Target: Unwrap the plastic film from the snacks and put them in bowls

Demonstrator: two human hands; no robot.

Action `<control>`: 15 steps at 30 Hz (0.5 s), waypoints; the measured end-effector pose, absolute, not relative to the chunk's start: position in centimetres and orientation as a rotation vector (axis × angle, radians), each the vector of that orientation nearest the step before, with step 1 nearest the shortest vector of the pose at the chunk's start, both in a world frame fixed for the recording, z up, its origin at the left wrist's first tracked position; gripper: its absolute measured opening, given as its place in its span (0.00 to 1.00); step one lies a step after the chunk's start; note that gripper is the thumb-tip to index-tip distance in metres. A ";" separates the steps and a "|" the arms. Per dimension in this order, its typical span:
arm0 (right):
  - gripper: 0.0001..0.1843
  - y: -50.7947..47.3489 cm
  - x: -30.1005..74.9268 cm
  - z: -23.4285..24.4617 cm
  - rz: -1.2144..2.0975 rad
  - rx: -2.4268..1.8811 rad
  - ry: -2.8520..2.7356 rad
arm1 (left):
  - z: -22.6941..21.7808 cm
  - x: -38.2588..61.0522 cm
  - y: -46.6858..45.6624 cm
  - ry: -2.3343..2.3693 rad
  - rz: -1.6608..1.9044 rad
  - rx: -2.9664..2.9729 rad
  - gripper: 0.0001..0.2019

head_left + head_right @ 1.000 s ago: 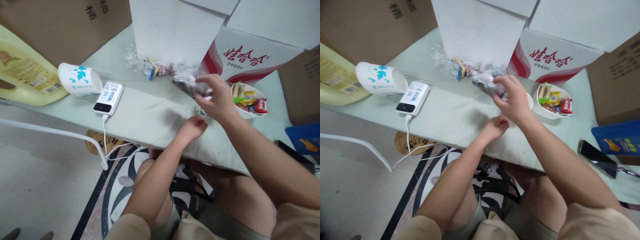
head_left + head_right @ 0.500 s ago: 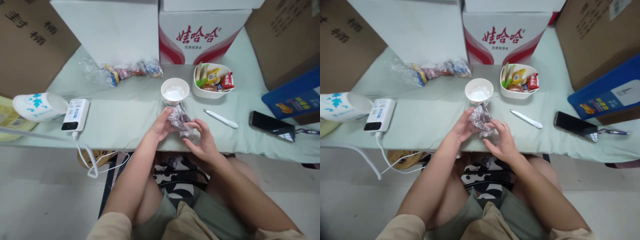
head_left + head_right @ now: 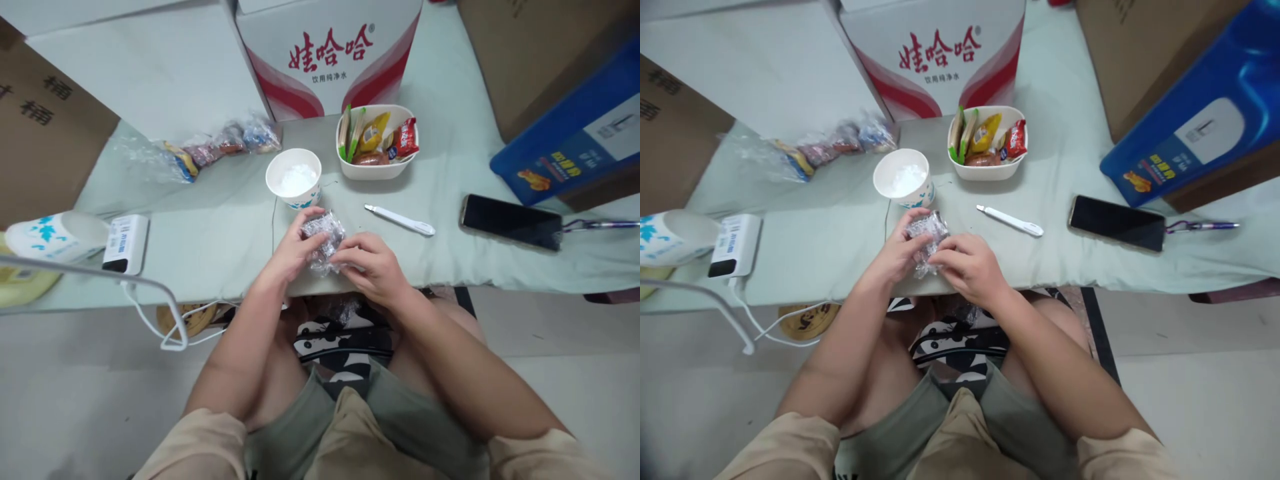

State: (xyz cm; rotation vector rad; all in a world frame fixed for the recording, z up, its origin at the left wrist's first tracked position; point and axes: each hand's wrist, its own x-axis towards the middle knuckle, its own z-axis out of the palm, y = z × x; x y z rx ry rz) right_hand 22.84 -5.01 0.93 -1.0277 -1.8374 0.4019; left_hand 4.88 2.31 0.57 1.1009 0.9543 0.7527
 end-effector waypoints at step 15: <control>0.12 -4.4 24.5 0.7 0.545 -1.211 -1.462 | 1.6 6.2 0.4 0.919 0.663 1.345 0.20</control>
